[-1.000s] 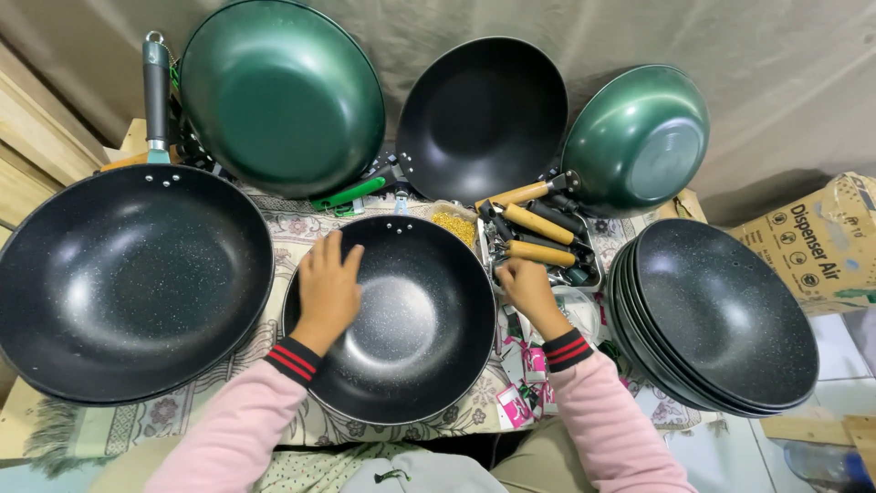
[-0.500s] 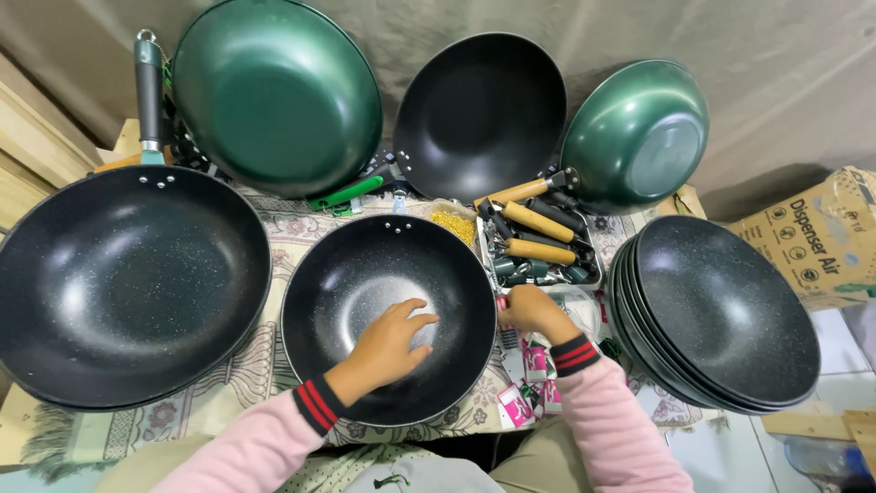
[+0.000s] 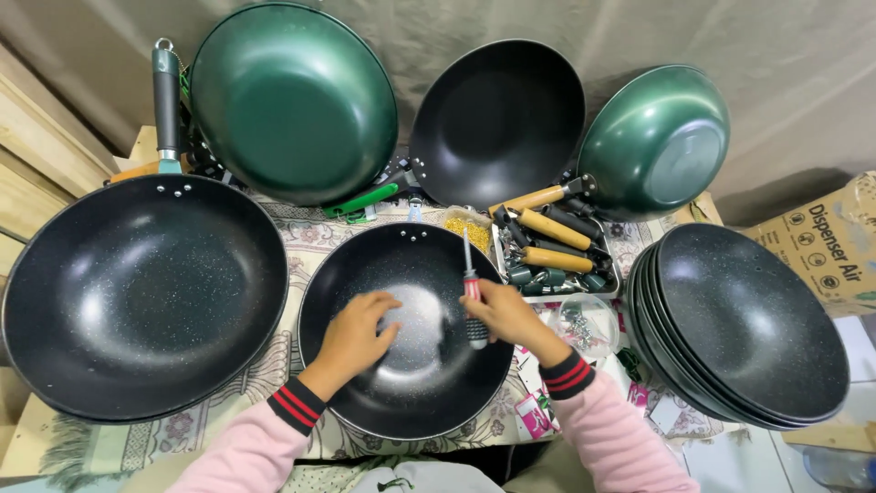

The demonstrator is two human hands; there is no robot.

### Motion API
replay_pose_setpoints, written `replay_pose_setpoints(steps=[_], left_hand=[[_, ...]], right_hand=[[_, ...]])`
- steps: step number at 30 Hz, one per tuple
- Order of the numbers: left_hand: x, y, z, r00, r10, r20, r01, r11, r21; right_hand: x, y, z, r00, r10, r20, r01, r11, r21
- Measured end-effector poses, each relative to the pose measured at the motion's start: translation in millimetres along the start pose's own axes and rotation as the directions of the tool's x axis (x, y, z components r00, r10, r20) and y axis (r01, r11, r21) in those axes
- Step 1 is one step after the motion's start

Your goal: The person assembles a frying pan by first attaching a metal bracket to the pan's rim using a screwdriver. They then insert a handle into the bracket and secure it with a screw. Finally, they attach a small green tag to the handle.

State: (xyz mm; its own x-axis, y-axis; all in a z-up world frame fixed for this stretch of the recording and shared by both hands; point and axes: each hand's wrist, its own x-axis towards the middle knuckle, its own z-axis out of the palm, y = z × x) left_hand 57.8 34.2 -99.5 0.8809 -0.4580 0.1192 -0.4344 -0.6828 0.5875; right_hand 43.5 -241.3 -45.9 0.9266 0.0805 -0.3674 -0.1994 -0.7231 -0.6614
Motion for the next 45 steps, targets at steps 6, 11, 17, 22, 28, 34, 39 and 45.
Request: replay_pose_setpoints(steps=[6,11,17,22,28,34,39,45], left_hand=[[5.8,-17.2,-22.2,0.983,0.060,-0.174,0.014,0.918,0.396],[5.2,-33.9,-8.3,0.995,-0.050,-0.089,0.083,0.906,0.416],[-2.4,-14.0,1.7,0.989,-0.134,-0.061,0.147,0.930,0.337],[-3.4,-10.8,5.5,0.991,-0.108,-0.083,0.127,0.955,0.269],[2.9,-17.3,13.5,0.980,-0.010,-0.200,0.037,0.991,0.132],[2.0,-3.9,55.9,0.980,-0.016,-0.197,-0.057,0.930,-0.363],[1.3,1.0,59.3,0.876,-0.324,0.358,0.425,0.164,-0.890],[2.5,-5.4,60.7,0.892,-0.287,0.350,0.413,0.198,-0.889]], right_hand=[[25.8,36.3,28.0,0.996,-0.021,0.090,0.008,0.988,0.151],[17.5,20.4,16.2,0.997,-0.073,0.031,0.074,0.997,-0.016],[23.7,29.0,8.0,0.997,-0.059,-0.044,0.050,0.982,-0.184],[29.2,27.2,17.0,0.998,0.042,-0.050,-0.035,0.990,0.137],[25.7,8.5,44.4,0.991,0.043,0.129,-0.122,0.701,0.703],[21.8,1.2,66.6,0.978,-0.061,0.200,-0.094,0.727,0.680],[27.3,7.8,76.0,0.994,-0.049,0.095,-0.023,0.768,0.640],[32.0,11.1,81.9,0.998,-0.062,0.027,0.032,0.777,0.628]])
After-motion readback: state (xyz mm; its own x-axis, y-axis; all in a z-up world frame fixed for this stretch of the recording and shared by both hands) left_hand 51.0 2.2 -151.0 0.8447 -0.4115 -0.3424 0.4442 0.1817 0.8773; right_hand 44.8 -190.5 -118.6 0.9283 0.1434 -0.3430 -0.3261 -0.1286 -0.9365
